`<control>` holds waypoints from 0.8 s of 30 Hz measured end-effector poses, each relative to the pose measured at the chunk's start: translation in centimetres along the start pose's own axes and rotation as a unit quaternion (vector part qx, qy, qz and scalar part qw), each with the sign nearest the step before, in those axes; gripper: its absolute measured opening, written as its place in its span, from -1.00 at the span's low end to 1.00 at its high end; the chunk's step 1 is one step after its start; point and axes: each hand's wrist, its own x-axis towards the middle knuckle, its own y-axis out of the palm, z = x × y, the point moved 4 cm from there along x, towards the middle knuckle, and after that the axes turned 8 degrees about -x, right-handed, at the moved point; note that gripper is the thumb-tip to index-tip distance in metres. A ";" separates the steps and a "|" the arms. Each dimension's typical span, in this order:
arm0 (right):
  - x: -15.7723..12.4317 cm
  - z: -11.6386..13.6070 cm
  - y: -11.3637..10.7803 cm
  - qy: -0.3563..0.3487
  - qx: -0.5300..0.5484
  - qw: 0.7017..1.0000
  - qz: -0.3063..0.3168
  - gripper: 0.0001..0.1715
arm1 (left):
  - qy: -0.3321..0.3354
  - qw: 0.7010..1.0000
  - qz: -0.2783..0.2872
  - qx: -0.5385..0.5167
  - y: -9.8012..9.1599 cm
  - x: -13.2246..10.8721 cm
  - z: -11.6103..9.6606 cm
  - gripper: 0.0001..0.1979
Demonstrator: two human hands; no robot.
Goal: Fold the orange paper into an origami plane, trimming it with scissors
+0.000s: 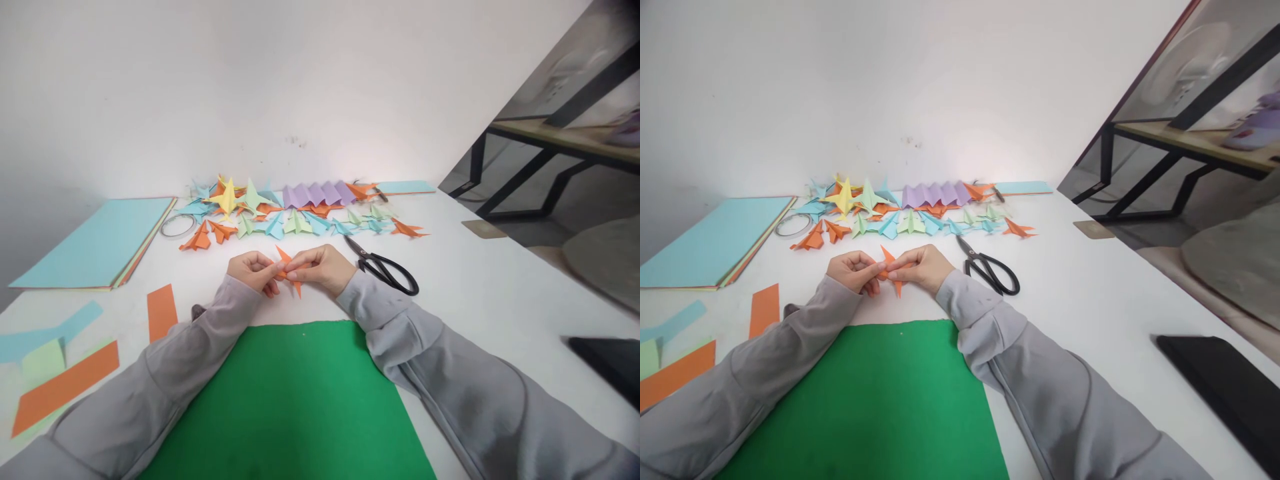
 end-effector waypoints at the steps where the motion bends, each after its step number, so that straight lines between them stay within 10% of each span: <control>1: 0.0 0.0 0.0 0.000 0.000 1.000 -0.001 -0.73 | 0.001 1.000 -0.001 0.000 0.0 0.0 0.0 -0.64; 24: -0.2 0.2 0.1 0.041 0.034 0.998 -0.025 -0.73 | 0.009 0.995 0.071 -0.068 -0.2 0.5 0.3 -0.55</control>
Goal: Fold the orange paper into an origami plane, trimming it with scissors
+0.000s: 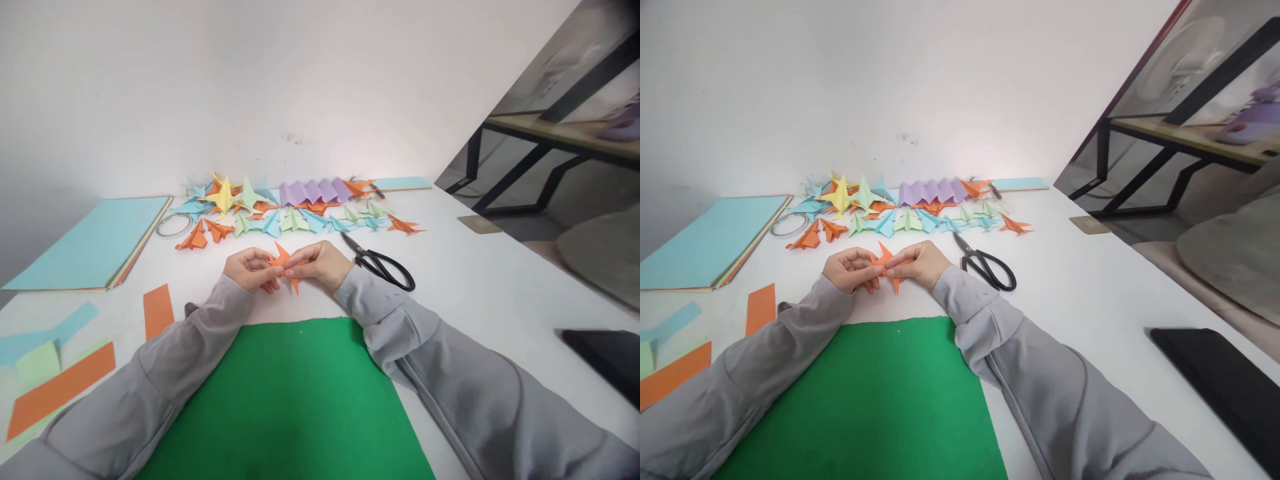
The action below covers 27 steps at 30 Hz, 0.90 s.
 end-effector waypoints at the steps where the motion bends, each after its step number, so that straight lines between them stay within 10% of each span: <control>1: 0.0 0.1 0.0 0.003 0.002 1.000 -0.001 -0.73 | 0.007 1.000 0.005 -0.002 0.0 0.0 0.0 -0.54; 27: -1.1 0.4 1.9 0.094 0.104 0.990 -0.013 -0.70 | 0.000 0.995 -0.081 -0.055 -0.7 0.3 0.0 -0.54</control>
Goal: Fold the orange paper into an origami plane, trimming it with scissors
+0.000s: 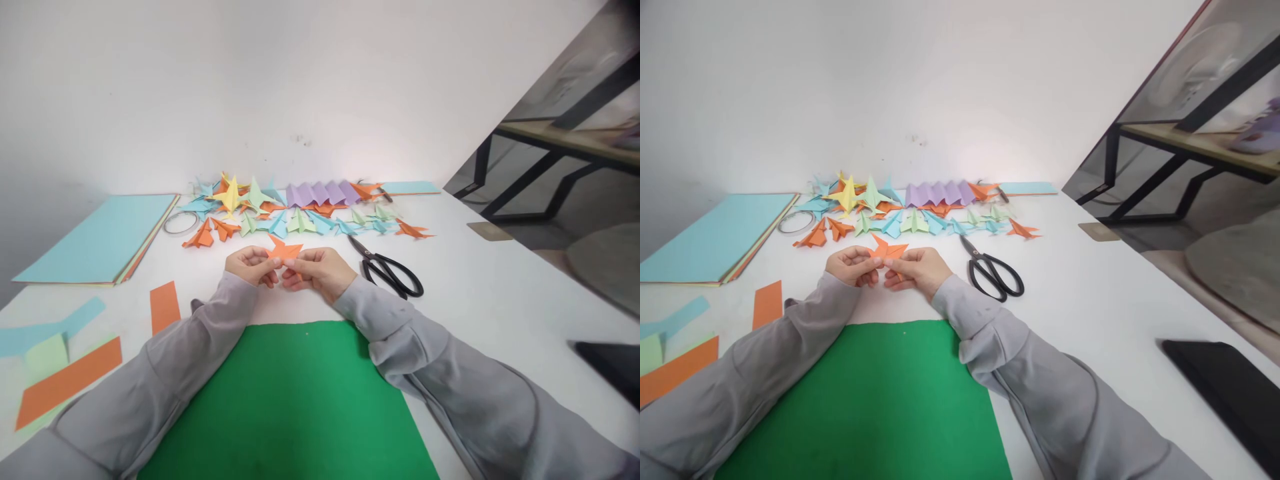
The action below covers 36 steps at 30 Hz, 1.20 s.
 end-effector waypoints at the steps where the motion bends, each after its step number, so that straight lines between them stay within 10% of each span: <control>1: 0.0 -0.1 0.0 -0.004 0.001 1.000 0.000 -0.69 | -0.002 1.000 0.002 0.007 0.0 0.0 0.0 -0.55; 36: 0.6 -0.8 0.1 -0.023 0.001 0.999 0.033 -0.85 | -0.013 0.998 0.054 -0.027 0.2 0.1 0.1 -0.61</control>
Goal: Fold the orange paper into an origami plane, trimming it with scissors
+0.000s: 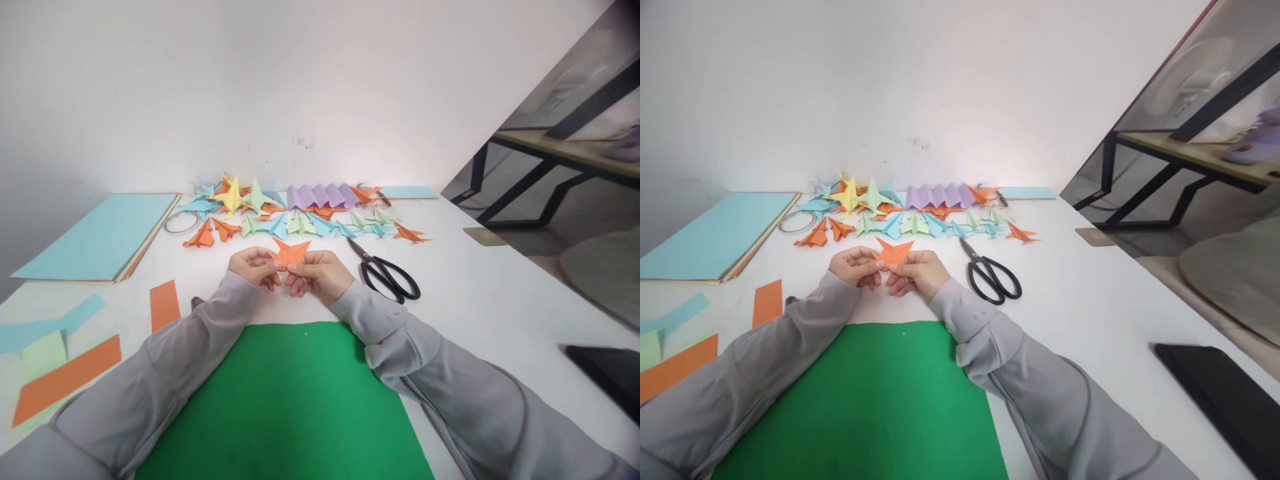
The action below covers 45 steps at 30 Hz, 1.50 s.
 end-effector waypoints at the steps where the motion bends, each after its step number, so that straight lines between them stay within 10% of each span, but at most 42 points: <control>1: 0.0 0.0 0.0 0.001 0.001 1.000 0.001 -0.86 | -0.010 1.000 0.004 -0.009 0.0 0.0 0.0 -0.62; 45: -0.3 0.1 0.2 -0.044 -0.032 0.998 0.025 -0.54 | -0.005 0.999 0.047 0.014 0.3 -0.2 -0.1 -0.44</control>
